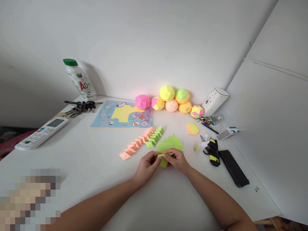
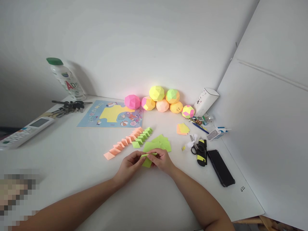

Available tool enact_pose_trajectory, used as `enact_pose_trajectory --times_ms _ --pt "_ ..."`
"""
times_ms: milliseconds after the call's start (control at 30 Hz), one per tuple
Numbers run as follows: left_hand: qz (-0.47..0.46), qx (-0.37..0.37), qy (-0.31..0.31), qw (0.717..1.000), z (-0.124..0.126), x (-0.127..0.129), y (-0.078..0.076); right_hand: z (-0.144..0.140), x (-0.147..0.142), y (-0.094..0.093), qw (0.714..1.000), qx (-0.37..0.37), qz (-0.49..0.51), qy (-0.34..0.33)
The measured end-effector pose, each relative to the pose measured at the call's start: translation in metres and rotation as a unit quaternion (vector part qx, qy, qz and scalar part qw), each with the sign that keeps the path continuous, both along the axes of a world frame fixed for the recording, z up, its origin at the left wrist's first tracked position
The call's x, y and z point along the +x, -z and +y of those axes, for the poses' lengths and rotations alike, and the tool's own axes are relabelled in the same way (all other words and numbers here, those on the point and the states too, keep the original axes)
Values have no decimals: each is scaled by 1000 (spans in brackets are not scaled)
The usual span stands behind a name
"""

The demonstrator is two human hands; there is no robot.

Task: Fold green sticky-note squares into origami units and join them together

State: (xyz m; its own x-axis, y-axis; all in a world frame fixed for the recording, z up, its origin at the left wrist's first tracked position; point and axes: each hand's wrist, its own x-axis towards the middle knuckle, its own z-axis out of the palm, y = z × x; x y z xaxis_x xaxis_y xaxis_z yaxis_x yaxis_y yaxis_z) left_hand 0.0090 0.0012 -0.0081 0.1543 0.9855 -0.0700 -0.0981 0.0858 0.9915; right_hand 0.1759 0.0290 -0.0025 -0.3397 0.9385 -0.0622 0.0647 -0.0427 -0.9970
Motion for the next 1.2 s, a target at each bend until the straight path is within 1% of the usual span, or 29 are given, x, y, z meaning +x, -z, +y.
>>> enact_pose_trajectory --times_ms 100,300,500,767,933,1067,1200 --pt "-18 -12 -15 1000 0 1 -1 1 0 2 1000 -8 10 5" --pt "-16 -1 -12 1000 -1 1 -3 1 2 9 1000 -15 16 10" --pt "-14 2 -6 1000 0 0 0 2 2 8 1000 -13 10 7" --pt "-20 -6 -1 1000 -1 1 -5 1 1 7 1000 -22 12 4" --pt "-17 -3 3 1000 0 0 -2 1 0 5 1000 -25 11 9" --pt "-22 2 7 1000 0 0 1 1 0 7 1000 -25 13 9" --pt "-24 1 8 1000 -1 -1 -1 1 1 9 1000 -19 13 5"
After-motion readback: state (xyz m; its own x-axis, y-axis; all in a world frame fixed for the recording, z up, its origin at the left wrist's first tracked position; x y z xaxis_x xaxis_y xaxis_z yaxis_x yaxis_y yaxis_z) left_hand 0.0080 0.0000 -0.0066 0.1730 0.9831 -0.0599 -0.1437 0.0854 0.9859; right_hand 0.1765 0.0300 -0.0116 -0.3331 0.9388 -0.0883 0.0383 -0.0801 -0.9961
